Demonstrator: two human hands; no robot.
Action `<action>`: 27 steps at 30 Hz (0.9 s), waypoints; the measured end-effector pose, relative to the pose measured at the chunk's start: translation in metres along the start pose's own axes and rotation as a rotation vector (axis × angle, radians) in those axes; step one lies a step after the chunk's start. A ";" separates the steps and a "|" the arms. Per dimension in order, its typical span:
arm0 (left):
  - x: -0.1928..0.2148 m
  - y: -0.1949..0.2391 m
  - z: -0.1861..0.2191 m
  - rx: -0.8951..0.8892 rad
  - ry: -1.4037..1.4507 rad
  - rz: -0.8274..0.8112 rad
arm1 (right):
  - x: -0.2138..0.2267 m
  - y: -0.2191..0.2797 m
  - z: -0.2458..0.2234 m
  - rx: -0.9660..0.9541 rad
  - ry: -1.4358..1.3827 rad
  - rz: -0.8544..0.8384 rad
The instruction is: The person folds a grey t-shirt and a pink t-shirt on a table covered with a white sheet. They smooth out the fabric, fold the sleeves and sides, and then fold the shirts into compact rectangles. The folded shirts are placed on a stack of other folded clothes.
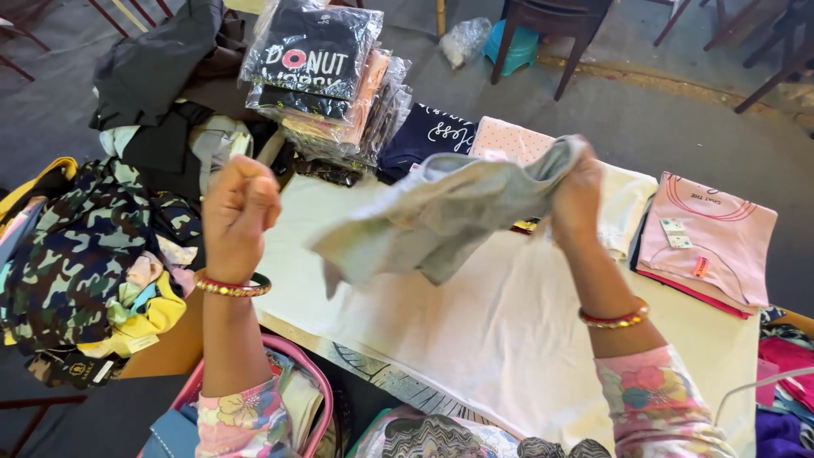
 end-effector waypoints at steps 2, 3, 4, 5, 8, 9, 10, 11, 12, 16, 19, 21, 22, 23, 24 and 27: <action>-0.008 0.000 -0.037 0.039 -0.161 -0.172 | -0.015 0.011 0.025 -0.074 0.076 -0.050; -0.018 0.004 -0.052 0.040 -0.165 -0.168 | -0.025 0.017 0.022 -0.077 0.073 -0.053; -0.037 0.009 -0.070 0.056 -0.292 -0.285 | -0.040 0.023 0.018 -0.063 0.149 -0.128; -0.055 0.015 -0.089 0.072 -0.420 -0.402 | -0.056 0.029 0.014 -0.047 0.224 -0.202; -0.118 0.041 -0.089 -0.126 -0.427 -0.468 | -0.089 0.046 -0.008 0.020 0.544 -0.391; -0.139 0.054 -0.114 -0.124 -0.424 -0.467 | -0.091 0.047 -0.012 0.018 0.548 -0.392; -0.155 0.066 -0.145 -0.032 -0.361 -0.422 | -0.096 0.051 -0.017 0.054 0.534 -0.427; -0.172 0.080 -0.175 0.058 -0.297 -0.376 | -0.101 0.054 -0.024 0.090 0.520 -0.461; -0.185 0.091 -0.202 0.056 -0.296 -0.375 | -0.095 0.052 -0.028 0.093 0.521 -0.462; -0.208 0.138 -0.322 0.383 -0.476 -0.349 | -0.042 0.043 -0.062 0.121 0.530 -0.389; -0.207 0.130 -0.267 0.269 -0.236 -0.241 | 0.023 0.055 -0.081 0.148 0.682 -0.509; -0.206 0.123 -0.219 0.167 -0.251 -0.233 | 0.067 0.070 -0.083 0.103 0.807 -0.540; -0.207 0.121 -0.210 0.179 -0.318 -0.238 | 0.086 0.077 -0.082 0.084 0.971 -0.532; -0.208 0.119 -0.201 0.191 -0.384 -0.243 | 0.106 0.085 -0.083 0.064 1.135 -0.522; -0.208 0.112 -0.191 0.190 -0.379 -0.255 | 0.122 0.097 -0.073 0.058 1.141 -0.510; -0.195 0.081 -0.145 0.025 -0.568 -0.107 | 0.173 0.134 -0.032 -0.040 1.528 -0.438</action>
Point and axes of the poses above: each hand's wrist, its own y-axis away from the middle knuckle, its own x-axis out of the back of the hand, z = x × y, the point moved 8 cm from there along -y, towards the middle knuckle, and after that the axes turned 1 degree about -y, right-handed, at the moved point
